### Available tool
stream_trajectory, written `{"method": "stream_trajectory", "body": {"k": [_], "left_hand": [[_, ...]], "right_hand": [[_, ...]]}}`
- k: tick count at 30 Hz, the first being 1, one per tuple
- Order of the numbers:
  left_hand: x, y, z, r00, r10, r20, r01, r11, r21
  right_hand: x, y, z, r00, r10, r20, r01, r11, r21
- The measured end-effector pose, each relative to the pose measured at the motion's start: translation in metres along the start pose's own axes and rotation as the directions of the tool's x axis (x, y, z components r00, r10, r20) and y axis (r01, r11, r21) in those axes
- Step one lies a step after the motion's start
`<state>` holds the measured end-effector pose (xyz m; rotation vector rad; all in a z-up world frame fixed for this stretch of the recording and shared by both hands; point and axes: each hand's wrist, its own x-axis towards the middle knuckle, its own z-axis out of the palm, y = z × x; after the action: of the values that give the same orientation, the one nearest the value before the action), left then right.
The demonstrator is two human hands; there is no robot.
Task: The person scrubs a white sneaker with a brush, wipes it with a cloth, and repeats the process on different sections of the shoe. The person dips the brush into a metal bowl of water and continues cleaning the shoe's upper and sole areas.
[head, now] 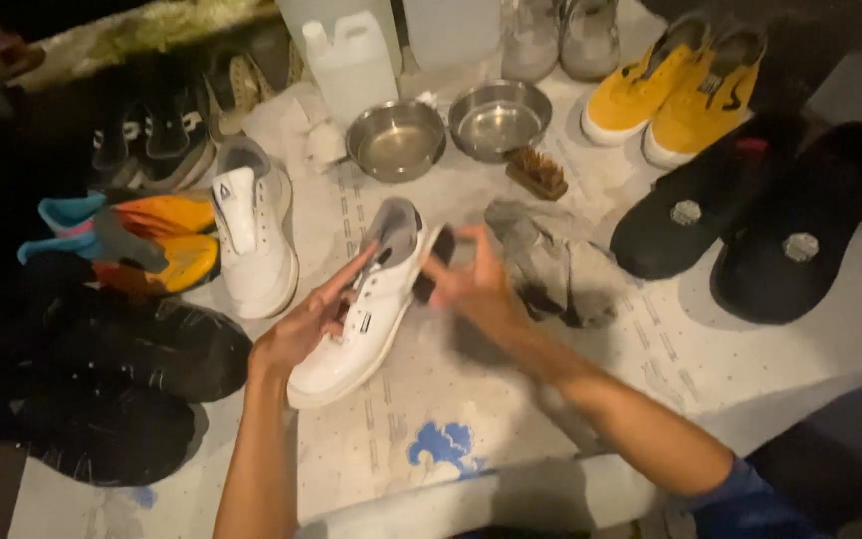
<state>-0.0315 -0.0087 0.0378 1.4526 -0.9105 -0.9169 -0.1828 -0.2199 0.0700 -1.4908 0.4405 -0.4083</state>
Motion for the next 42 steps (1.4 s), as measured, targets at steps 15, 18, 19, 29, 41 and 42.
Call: {"method": "stream_trajectory", "body": {"k": [15, 18, 19, 29, 41, 42], "left_hand": [[-0.002, 0.012, 0.008, 1.0, 0.022, -0.002, -0.022, 0.999, -0.046], [0.002, 0.004, 0.002, 1.0, 0.029, 0.007, -0.029, 0.997, -0.074], [0.002, 0.004, 0.003, 1.0, 0.031, 0.006, -0.03, 0.997, -0.075], [0.003, -0.011, -0.006, 0.999, 0.039, 0.019, -0.037, 0.995, -0.095], [0.015, -0.054, -0.025, 0.999, 0.048, 0.012, -0.046, 0.991, -0.127], [0.017, -0.06, -0.03, 0.999, 0.045, 0.007, -0.044, 0.991, -0.127]], "right_hand": [[-0.002, 0.013, 0.006, 0.987, 0.152, 0.059, -0.153, 0.988, 0.014], [0.039, 0.044, -0.004, 0.992, 0.102, 0.07, -0.111, 0.983, 0.143], [0.03, 0.048, -0.001, 0.992, 0.101, 0.07, -0.111, 0.984, 0.142], [0.012, 0.053, 0.006, 0.994, 0.057, 0.094, -0.074, 0.979, 0.19], [0.014, 0.033, 0.005, 0.983, 0.181, 0.044, -0.184, 0.979, 0.089], [0.033, 0.055, 0.002, 0.991, 0.124, 0.043, -0.13, 0.975, 0.18]]}}
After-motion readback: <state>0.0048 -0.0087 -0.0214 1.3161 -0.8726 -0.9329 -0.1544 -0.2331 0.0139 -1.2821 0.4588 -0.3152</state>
